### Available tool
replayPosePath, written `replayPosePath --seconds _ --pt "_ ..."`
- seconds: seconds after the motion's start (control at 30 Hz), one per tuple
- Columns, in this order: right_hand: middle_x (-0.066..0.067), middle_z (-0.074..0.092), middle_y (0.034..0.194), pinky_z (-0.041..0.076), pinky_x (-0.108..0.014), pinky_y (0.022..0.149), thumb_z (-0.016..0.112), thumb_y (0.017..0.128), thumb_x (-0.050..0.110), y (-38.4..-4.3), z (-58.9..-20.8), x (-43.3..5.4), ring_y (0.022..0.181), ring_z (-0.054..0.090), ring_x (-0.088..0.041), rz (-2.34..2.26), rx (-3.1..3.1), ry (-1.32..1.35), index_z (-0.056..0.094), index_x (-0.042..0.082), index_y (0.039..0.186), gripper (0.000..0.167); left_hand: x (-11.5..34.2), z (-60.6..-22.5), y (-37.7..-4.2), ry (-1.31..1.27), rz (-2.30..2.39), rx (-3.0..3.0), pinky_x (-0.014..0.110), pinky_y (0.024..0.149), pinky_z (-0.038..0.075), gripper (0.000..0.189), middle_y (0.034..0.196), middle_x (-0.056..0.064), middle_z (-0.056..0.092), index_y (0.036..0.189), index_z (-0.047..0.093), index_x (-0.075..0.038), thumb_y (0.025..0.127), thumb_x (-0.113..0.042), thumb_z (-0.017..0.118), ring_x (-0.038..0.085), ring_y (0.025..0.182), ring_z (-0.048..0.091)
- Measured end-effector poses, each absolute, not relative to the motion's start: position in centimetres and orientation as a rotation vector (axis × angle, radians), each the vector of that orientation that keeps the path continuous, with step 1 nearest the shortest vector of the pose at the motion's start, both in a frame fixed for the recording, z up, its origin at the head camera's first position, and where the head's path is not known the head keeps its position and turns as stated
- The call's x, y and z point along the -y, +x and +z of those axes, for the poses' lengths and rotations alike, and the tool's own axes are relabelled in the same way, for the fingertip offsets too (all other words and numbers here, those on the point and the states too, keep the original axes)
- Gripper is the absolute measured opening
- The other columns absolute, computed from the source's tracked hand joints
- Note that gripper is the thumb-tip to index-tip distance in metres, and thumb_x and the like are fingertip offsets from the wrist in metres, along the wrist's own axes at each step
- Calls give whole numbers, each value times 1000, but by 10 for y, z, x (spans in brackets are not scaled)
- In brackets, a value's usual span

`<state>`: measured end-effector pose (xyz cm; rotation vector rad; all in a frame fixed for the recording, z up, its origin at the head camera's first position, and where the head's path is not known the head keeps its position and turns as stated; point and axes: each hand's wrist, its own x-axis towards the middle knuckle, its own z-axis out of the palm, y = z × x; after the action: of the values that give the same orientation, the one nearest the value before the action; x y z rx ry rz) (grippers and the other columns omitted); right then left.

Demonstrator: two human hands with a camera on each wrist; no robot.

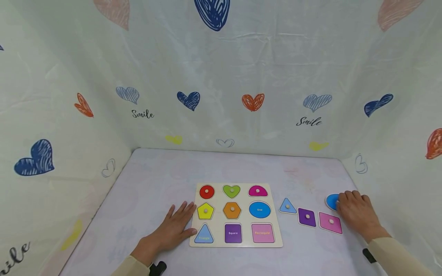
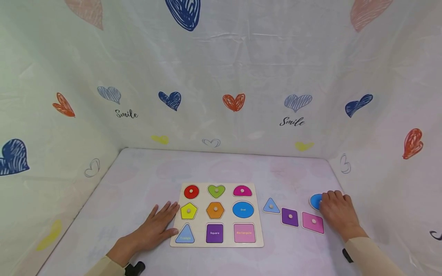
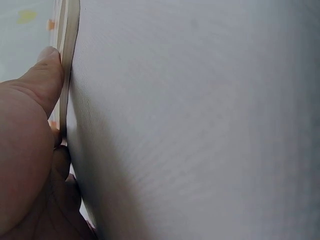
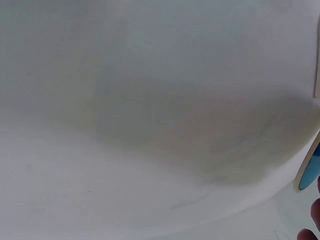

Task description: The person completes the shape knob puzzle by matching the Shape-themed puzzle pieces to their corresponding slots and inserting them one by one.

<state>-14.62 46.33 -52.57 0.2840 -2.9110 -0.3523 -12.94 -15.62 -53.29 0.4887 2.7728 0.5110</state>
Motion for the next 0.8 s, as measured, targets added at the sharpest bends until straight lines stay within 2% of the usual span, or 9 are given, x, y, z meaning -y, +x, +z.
replayPosePath --seconds 0.37,0.6,0.8 --pt "-20 56 92 49 -58 80 90 80 14 -156 -517 -438 95 53 -42 -329 2820 355 55 -10 110 52 158 -534 -130 494 512 -2767 62 132 3 87 174 3 31 167 31 -15 98 -53 68 30 165 16" --pt "-21 57 94 50 -58 84 90 82 15 -164 -511 -419 97 55 -42 -343 2803 400 56 -10 111 52 158 -534 -130 489 527 -2758 61 132 3 87 174 3 31 167 31 -15 98 -53 68 30 165 16" --pt "-18 58 92 50 -56 82 87 84 16 -169 -508 -404 94 55 -40 -303 2791 435 57 -9 109 46 158 -534 -129 517 553 -2764 62 132 5 87 173 5 33 166 32 -12 98 -51 69 32 164 18"
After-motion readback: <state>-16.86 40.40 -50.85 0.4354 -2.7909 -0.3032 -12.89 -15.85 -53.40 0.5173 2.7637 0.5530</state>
